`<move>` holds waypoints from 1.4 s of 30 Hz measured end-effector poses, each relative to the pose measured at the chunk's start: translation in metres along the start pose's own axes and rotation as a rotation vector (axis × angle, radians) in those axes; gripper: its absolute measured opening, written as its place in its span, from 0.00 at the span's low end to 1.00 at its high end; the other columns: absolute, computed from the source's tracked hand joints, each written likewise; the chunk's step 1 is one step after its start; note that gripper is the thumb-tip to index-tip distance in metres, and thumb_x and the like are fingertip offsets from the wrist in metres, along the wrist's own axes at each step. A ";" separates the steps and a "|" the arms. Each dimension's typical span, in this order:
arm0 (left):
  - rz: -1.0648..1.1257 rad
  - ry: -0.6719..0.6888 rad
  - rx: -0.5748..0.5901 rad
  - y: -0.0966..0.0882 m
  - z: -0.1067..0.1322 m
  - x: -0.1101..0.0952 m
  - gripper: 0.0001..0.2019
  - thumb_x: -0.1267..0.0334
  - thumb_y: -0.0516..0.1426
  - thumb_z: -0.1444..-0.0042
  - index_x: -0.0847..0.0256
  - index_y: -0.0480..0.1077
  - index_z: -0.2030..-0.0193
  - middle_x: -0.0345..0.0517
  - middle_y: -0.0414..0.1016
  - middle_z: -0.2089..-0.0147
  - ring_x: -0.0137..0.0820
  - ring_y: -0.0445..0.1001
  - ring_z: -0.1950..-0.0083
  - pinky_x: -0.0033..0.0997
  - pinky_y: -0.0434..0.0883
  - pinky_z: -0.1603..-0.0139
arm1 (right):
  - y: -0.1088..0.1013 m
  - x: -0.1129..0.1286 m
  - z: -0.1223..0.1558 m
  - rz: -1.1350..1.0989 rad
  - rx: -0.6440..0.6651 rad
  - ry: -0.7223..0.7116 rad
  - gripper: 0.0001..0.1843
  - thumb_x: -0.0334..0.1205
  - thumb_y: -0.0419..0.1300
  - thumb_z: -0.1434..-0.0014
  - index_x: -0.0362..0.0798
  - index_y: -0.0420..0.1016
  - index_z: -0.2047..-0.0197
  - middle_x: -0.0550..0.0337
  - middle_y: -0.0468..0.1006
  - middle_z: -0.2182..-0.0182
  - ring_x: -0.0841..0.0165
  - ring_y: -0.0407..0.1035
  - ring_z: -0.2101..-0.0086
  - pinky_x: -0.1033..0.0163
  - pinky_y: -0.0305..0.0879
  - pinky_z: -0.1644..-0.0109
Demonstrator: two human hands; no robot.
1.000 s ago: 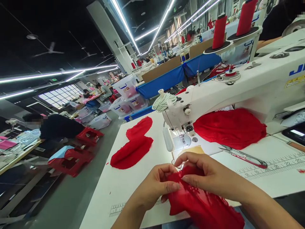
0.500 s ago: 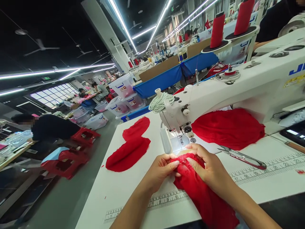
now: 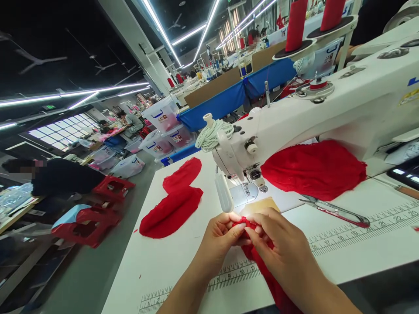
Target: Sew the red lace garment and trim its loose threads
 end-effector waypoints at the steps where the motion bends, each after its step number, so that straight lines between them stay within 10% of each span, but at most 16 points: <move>1: -0.004 0.014 0.001 0.001 0.000 -0.002 0.21 0.49 0.72 0.59 0.64 0.73 0.69 0.42 0.79 0.74 0.27 0.77 0.73 0.26 0.76 0.65 | 0.003 -0.001 0.001 0.023 -0.002 -0.002 0.04 0.39 0.57 0.34 0.56 0.73 0.58 0.65 0.80 0.67 0.72 0.75 0.70 0.71 0.72 0.67; 13: 0.073 -0.072 -0.013 -0.008 -0.002 0.008 0.23 0.49 0.73 0.62 0.65 0.73 0.71 0.40 0.77 0.73 0.26 0.78 0.73 0.24 0.76 0.65 | 0.021 -0.033 -0.002 -0.209 0.148 0.356 0.14 0.43 0.53 0.35 0.53 0.69 0.72 0.68 0.74 0.76 0.72 0.67 0.78 0.69 0.63 0.77; 21: 0.124 -0.067 -0.018 -0.011 -0.005 0.011 0.25 0.49 0.74 0.64 0.63 0.71 0.69 0.39 0.77 0.74 0.26 0.77 0.75 0.23 0.75 0.68 | 0.007 -0.024 -0.006 -0.273 0.039 0.346 0.12 0.41 0.56 0.39 0.53 0.71 0.74 0.68 0.72 0.78 0.73 0.67 0.78 0.70 0.64 0.75; 28: 0.151 -0.046 -0.011 -0.013 -0.006 0.010 0.22 0.51 0.73 0.60 0.64 0.71 0.68 0.41 0.78 0.72 0.23 0.75 0.75 0.20 0.74 0.69 | -0.008 -0.042 0.013 -0.188 -0.013 0.469 0.12 0.51 0.56 0.36 0.55 0.75 0.63 0.64 0.78 0.72 0.69 0.73 0.73 0.70 0.66 0.76; 34: 0.124 -0.135 0.085 -0.003 0.000 0.011 0.23 0.48 0.71 0.58 0.65 0.72 0.69 0.43 0.76 0.72 0.25 0.73 0.74 0.20 0.74 0.74 | -0.014 -0.041 0.048 -0.084 0.198 0.231 0.07 0.48 0.59 0.39 0.56 0.72 0.60 0.63 0.78 0.66 0.68 0.72 0.72 0.67 0.71 0.69; 39: 0.058 -0.170 0.138 -0.002 0.001 0.013 0.20 0.52 0.71 0.56 0.66 0.73 0.68 0.44 0.76 0.74 0.25 0.73 0.79 0.19 0.71 0.79 | -0.010 -0.034 0.083 0.201 0.210 -0.078 0.33 0.52 0.71 0.54 0.55 0.69 0.46 0.55 0.80 0.52 0.56 0.78 0.57 0.58 0.77 0.57; 42: 0.276 -0.146 0.127 -0.004 -0.001 0.010 0.22 0.49 0.69 0.53 0.65 0.74 0.62 0.45 0.78 0.71 0.29 0.76 0.76 0.22 0.73 0.80 | -0.011 -0.040 0.085 0.316 0.148 -0.071 0.22 0.47 0.64 0.45 0.52 0.72 0.48 0.52 0.81 0.55 0.55 0.79 0.59 0.56 0.77 0.59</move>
Point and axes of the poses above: each hand's wrist, its own z-axis away from the middle knuckle, its own y-axis out of the palm, x = y × z, the point moved 9 cm from there along -z, towards the middle knuckle
